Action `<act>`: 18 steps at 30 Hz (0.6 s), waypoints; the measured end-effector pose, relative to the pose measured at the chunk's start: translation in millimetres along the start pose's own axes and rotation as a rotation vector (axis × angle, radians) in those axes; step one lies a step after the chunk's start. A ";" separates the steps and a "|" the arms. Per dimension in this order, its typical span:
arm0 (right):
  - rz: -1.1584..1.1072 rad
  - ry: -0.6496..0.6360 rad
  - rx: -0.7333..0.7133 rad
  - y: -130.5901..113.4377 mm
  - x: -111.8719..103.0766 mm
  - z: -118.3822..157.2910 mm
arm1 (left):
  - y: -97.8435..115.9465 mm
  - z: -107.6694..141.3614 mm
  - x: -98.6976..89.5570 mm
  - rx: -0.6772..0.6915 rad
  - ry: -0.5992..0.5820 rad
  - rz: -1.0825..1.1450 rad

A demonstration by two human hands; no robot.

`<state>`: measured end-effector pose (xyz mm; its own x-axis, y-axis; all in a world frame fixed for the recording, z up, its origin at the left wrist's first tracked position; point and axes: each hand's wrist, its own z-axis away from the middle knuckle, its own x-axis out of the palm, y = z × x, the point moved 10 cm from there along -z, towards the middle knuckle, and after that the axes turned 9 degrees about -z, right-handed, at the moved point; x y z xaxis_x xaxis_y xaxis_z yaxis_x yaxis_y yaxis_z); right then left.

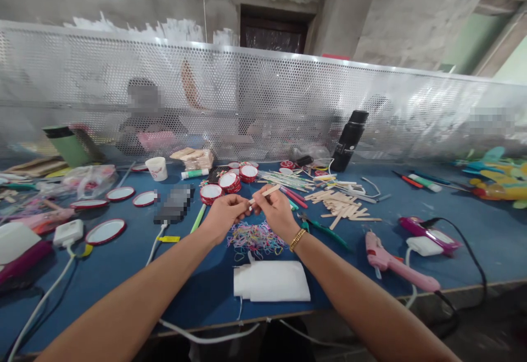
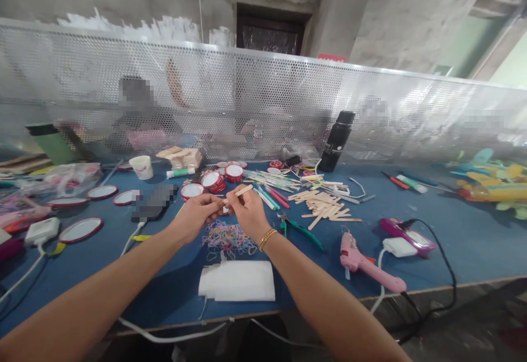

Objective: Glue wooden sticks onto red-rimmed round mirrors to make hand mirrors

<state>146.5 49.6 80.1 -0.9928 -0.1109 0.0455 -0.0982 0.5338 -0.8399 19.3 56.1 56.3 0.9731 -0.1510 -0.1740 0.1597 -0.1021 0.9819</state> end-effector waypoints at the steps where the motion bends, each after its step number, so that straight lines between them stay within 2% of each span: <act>1: -0.001 0.007 0.002 0.2 0.0 0.4 | 0.6 0.6 0.0 0.000 0.005 0.003; 10: 0.035 0.016 -0.029 -3.3 4.6 5.1 | 3.9 1.6 -6.3 0.039 0.096 -0.043; 14: 0.062 0.019 -0.036 -3.7 5.4 6.0 | 16.1 5.7 -11.1 0.117 0.144 -0.208; 18: 0.064 0.014 -0.038 -4.4 6.5 5.8 | 30.0 11.7 -13.3 0.226 0.179 -0.465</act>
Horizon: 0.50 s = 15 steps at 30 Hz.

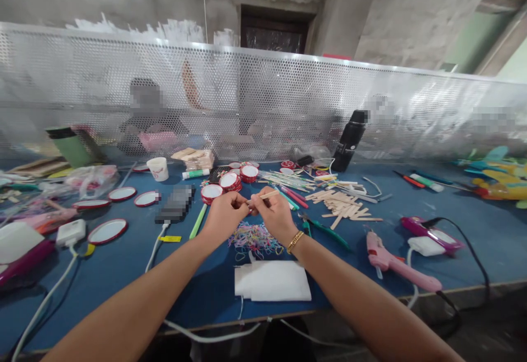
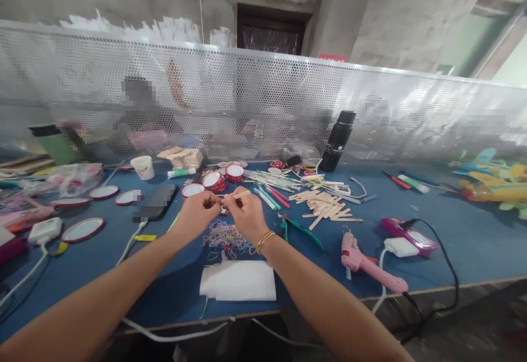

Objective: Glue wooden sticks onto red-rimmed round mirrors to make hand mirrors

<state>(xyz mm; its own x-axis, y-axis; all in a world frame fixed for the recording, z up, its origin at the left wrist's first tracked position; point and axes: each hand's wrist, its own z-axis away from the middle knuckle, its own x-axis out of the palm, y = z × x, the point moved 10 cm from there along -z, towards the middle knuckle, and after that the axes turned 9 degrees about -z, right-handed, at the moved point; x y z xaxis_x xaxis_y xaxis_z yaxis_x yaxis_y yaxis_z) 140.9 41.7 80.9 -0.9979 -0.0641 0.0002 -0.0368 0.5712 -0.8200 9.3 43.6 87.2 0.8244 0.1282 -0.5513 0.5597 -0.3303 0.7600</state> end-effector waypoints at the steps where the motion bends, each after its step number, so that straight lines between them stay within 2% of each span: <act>1: 0.002 -0.003 -0.001 -0.3 0.4 0.0 | 3.0 0.7 -1.6 0.031 0.007 -0.064; 6: 0.063 -0.003 -0.009 -0.9 0.5 1.0 | 9.7 2.1 -6.0 0.091 0.031 -0.241; 11: 0.166 -0.001 -0.059 -6.2 2.3 3.5 | 8.2 1.5 -7.1 0.072 0.033 -0.269; 15: 0.091 0.035 -0.037 -10.7 -2.7 3.8 | 9.1 -2.7 -18.2 0.120 0.087 -0.283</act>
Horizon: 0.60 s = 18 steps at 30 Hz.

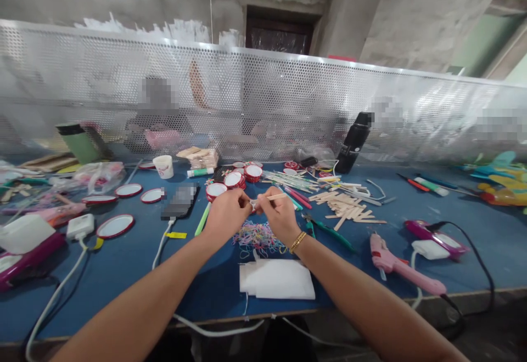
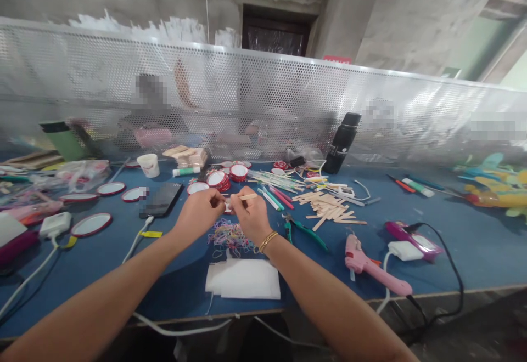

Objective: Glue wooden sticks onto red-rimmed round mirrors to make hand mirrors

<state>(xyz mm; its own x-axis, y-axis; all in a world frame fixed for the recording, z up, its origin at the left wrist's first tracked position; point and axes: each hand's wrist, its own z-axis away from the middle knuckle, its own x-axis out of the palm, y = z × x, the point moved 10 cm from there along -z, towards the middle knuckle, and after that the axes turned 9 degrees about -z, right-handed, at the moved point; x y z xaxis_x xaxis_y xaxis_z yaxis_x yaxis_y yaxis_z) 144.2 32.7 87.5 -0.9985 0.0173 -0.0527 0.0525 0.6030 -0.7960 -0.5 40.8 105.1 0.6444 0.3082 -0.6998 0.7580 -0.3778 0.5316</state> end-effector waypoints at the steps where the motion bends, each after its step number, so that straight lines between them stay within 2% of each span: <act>1: -0.031 0.028 0.008 -0.7 -4.0 -0.9 | -3.2 -2.5 -2.9 -0.003 0.018 0.012; 4: -0.132 0.115 0.063 4.8 -16.7 -5.2 | -14.1 -9.7 3.1 -0.046 -0.033 0.216; 7: -0.256 0.128 0.149 18.9 -18.9 -8.8 | -21.0 -7.9 28.4 -0.172 -0.190 0.551; 9: -0.312 0.105 0.185 25.6 -15.6 -9.6 | -18.0 -2.4 41.8 -0.215 -0.261 0.673; 13: -0.313 0.067 0.189 26.2 -9.6 -8.3 | -11.4 6.4 51.8 -0.219 -0.310 0.712; 18: -0.251 0.025 0.143 20.0 -5.0 -6.9 | -12.9 7.4 53.9 -0.233 -0.316 0.739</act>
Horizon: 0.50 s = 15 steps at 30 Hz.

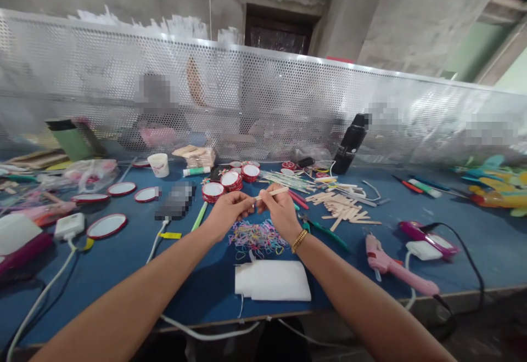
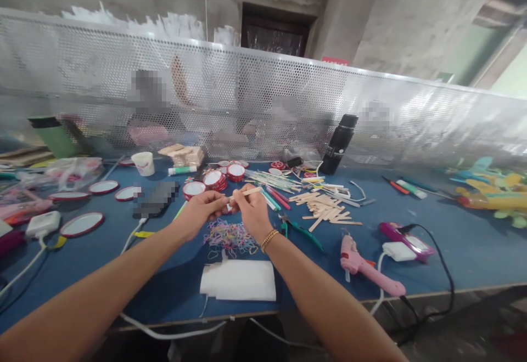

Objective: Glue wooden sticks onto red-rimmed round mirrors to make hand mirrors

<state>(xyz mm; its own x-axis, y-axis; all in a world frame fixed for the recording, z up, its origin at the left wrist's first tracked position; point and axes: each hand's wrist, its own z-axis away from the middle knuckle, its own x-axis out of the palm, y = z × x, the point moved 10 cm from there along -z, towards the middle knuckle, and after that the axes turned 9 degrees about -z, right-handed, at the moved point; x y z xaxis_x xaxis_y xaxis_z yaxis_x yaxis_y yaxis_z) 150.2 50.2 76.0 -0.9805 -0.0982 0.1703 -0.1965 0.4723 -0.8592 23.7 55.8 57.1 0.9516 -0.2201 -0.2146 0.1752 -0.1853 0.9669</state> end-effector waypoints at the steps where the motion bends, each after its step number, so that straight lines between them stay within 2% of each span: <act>1: 0.018 -0.008 -0.008 -0.6 0.9 0.4 | 0.1 -0.5 -0.2 0.002 0.000 -0.002; 10: 0.059 -0.057 -0.042 -5.2 6.1 3.8 | 1.0 -0.5 -5.1 -0.020 0.037 -0.012; 15: 0.013 -0.071 -0.018 1.1 7.9 3.4 | 11.0 1.1 -9.9 0.059 0.071 -0.165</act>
<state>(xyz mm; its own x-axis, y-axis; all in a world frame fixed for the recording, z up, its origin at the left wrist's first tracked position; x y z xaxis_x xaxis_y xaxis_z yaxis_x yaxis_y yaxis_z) 142.3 46.9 74.7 -0.9803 -0.1537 0.1238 -0.1844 0.4895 -0.8523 16.0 54.9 69.7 0.9268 -0.1145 -0.3577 0.3176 -0.2697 0.9091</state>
